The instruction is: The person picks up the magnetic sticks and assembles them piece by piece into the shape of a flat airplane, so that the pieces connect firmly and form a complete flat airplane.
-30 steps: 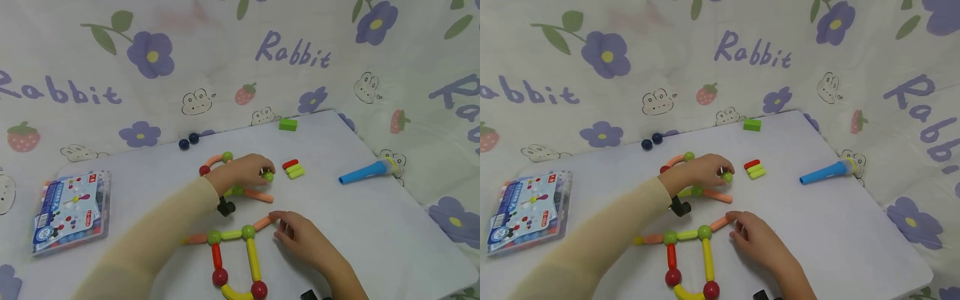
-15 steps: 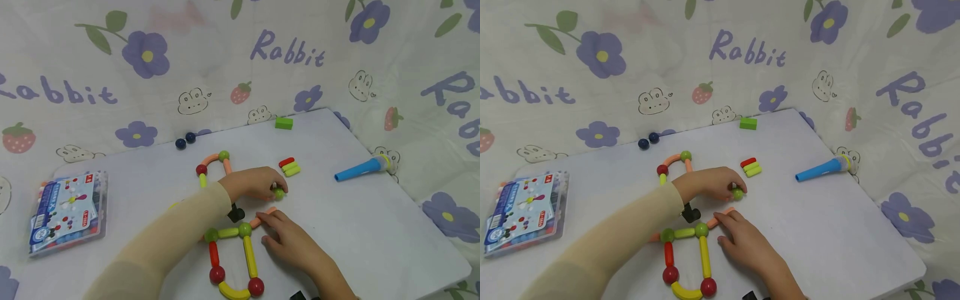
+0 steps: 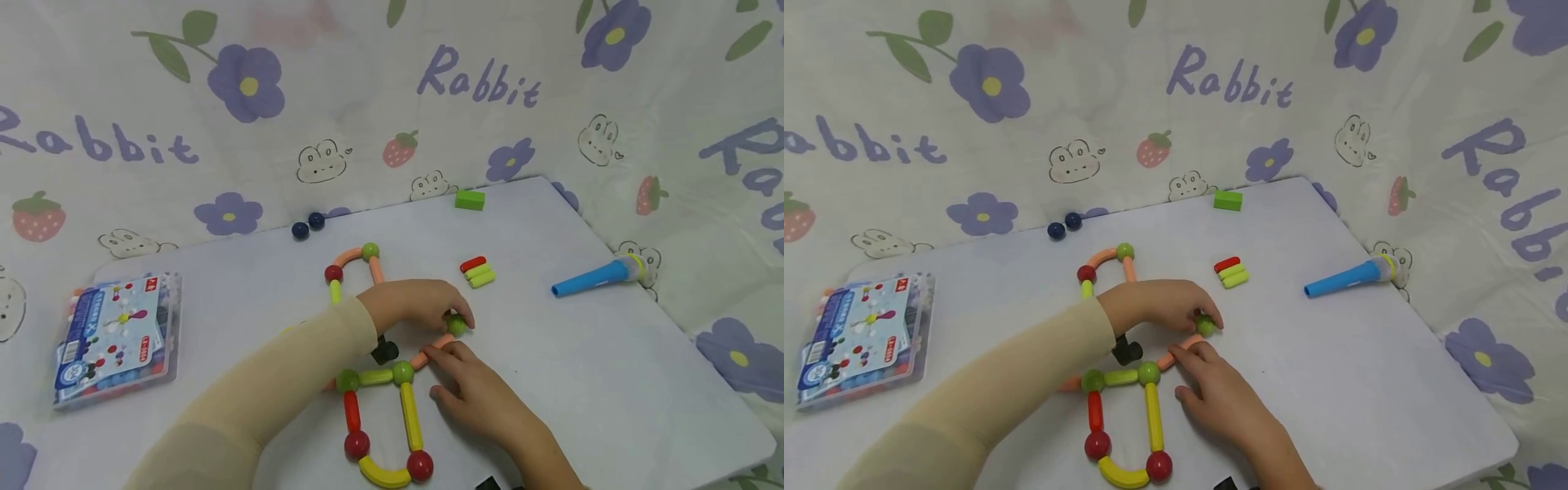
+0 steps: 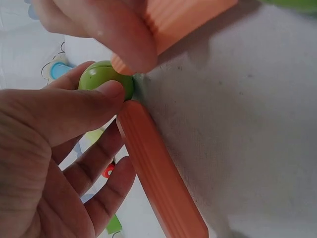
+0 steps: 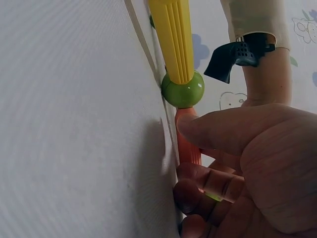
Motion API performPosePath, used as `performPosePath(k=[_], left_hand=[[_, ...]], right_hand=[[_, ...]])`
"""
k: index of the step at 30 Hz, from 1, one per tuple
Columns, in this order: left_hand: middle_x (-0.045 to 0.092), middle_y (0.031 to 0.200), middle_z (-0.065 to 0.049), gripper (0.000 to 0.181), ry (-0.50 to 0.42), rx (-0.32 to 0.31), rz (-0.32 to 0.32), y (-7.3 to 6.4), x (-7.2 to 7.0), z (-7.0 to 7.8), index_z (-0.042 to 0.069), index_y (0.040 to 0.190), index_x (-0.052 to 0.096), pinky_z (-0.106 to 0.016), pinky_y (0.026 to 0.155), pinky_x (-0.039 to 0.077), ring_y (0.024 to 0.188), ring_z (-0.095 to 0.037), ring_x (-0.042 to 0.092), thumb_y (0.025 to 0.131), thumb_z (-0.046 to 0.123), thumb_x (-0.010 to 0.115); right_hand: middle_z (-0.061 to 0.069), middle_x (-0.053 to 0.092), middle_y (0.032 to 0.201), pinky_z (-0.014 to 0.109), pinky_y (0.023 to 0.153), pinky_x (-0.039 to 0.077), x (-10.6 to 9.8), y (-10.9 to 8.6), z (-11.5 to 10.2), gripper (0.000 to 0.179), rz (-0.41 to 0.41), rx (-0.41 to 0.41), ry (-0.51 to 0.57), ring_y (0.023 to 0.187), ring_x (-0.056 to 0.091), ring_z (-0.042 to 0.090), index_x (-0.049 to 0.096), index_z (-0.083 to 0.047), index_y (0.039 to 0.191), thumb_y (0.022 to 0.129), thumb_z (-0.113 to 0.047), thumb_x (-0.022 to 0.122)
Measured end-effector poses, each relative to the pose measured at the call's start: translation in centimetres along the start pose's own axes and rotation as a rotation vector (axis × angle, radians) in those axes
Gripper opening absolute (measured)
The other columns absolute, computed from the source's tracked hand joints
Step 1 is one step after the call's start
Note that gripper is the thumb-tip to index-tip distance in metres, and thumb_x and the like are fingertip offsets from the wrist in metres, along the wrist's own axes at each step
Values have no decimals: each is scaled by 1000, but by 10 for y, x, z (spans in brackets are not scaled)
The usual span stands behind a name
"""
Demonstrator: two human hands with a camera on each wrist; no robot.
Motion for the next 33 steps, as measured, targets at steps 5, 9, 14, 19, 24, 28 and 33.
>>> performPosePath(k=[5,9,14,19,24,28,33], left_hand=[[67,147,8,51,20,-7,-1,-1,3,-3,30,150,68,-29,115,49,127,-12,59,107,2,62],[61,158,6,53,82,-39,31,-7,-2,-12,30,158,60,-34,123,44,140,-13,55,108,12,66],[70,133,2,37,150,-146,107,-19,-9,-37,22,140,71,-39,113,50,124,-17,61,104,28,76],[68,103,5,14,148,-168,171,-25,-6,-52,20,114,76,-34,93,52,99,-16,60,103,29,78],[65,97,4,10,112,-175,210,-34,-5,-55,18,108,75,-31,89,50,95,-16,59,103,26,79],[66,97,4,9,88,-163,227,-35,-5,-55,18,108,76,-31,89,50,95,-17,59,104,25,78],[68,101,4,12,66,-151,241,-34,-6,-54,17,113,78,-32,92,51,98,-17,60,104,25,76]], right_hand=[[-1,58,148,38,93,56,1,0,2,65,4,20,-3,100,58,11,58,-27,159,99,-18,82],[-3,60,144,33,86,55,0,0,3,66,2,33,5,93,56,9,57,-28,159,99,-19,82],[-3,67,124,27,78,55,-21,0,12,54,51,81,78,89,58,12,63,-24,151,100,-17,80],[4,67,105,30,71,54,-57,14,32,39,156,145,104,86,60,18,64,-12,143,105,-18,72],[8,66,103,32,70,52,-61,40,49,40,139,213,149,86,61,21,64,-7,141,106,-25,70],[9,65,100,31,69,49,-56,52,52,41,119,239,162,85,59,21,66,-4,136,103,-28,74],[9,65,99,31,69,49,-54,57,54,39,126,237,146,87,58,22,67,-2,131,101,-25,76]])
Point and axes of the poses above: each hand's wrist, its own y-axis towards the middle knuckle, its own x-axis out of the palm, z = x × y, the point moved 10 cm from there along y, towards the middle knuckle
